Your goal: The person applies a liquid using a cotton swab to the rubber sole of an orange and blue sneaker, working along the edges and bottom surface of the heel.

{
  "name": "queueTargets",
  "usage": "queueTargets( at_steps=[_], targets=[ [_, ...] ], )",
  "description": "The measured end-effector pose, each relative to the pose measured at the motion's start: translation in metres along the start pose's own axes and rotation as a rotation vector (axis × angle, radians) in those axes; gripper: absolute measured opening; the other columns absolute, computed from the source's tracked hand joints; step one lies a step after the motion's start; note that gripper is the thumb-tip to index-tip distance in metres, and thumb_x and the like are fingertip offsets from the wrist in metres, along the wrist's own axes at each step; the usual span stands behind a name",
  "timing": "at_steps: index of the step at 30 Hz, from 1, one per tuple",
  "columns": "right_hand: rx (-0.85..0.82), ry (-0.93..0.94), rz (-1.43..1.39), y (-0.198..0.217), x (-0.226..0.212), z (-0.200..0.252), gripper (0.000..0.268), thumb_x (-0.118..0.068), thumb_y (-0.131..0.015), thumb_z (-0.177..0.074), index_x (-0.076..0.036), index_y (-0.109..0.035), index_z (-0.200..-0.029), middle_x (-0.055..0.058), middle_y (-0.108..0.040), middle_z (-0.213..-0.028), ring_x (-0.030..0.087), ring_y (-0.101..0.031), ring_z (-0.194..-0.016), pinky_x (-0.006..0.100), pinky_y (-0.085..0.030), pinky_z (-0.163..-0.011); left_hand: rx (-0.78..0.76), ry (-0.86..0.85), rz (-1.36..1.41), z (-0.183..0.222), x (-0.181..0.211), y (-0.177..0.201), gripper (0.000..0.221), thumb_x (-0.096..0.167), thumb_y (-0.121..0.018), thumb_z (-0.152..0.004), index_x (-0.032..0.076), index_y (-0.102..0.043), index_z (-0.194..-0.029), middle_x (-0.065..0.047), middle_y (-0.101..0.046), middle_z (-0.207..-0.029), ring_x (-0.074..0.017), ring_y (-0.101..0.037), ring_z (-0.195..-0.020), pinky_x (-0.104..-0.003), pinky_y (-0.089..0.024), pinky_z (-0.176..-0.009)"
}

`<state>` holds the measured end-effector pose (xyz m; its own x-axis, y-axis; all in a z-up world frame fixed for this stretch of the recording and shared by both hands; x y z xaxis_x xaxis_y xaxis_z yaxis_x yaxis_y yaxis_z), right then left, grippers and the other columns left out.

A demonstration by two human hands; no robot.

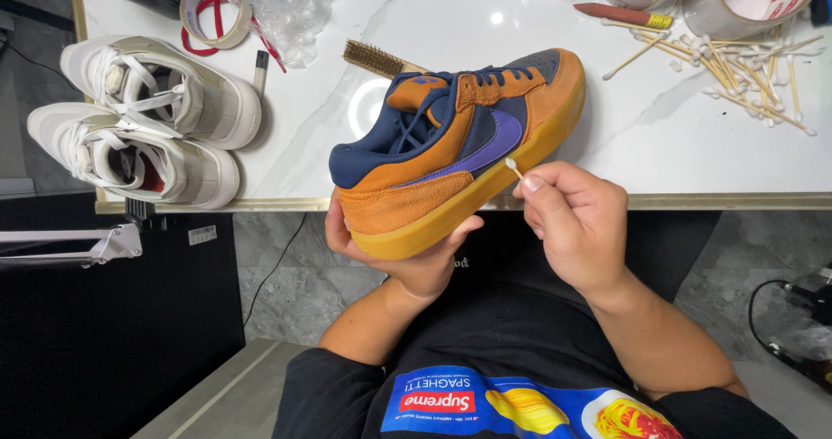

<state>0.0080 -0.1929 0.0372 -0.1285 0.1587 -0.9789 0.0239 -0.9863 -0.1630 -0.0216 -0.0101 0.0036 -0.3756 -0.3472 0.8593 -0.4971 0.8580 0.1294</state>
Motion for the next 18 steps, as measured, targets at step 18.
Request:
queueTargets(
  at_steps=[18],
  targets=[
    [0.381, 0.310, 0.258, 0.114, 0.012, -0.016, 0.012, 0.000, -0.066, -0.110, 0.010, -0.067, -0.102, 0.010, -0.063, -0.096, 0.014, -0.058, -0.084, 0.027, -0.048, -0.081, -0.019, -0.119, -0.232, -0.006, -0.013, 0.013, 0.131, 0.054, -0.091, -0.064, 0.017, -0.006, -0.157, -0.009, -0.024, -0.156, -0.0246, -0.038, -0.146, -0.043, -0.037, -0.126]
  ],
)
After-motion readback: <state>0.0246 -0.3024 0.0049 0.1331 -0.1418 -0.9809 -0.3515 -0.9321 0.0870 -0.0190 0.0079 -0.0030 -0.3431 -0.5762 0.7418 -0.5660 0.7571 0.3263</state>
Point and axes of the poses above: each hand's wrist, its own z-axis away from the middle knuckle, its own y-axis out of the back of the hand, x = y × z, the point moved 2 cm from there along -z, towards the middle knuckle
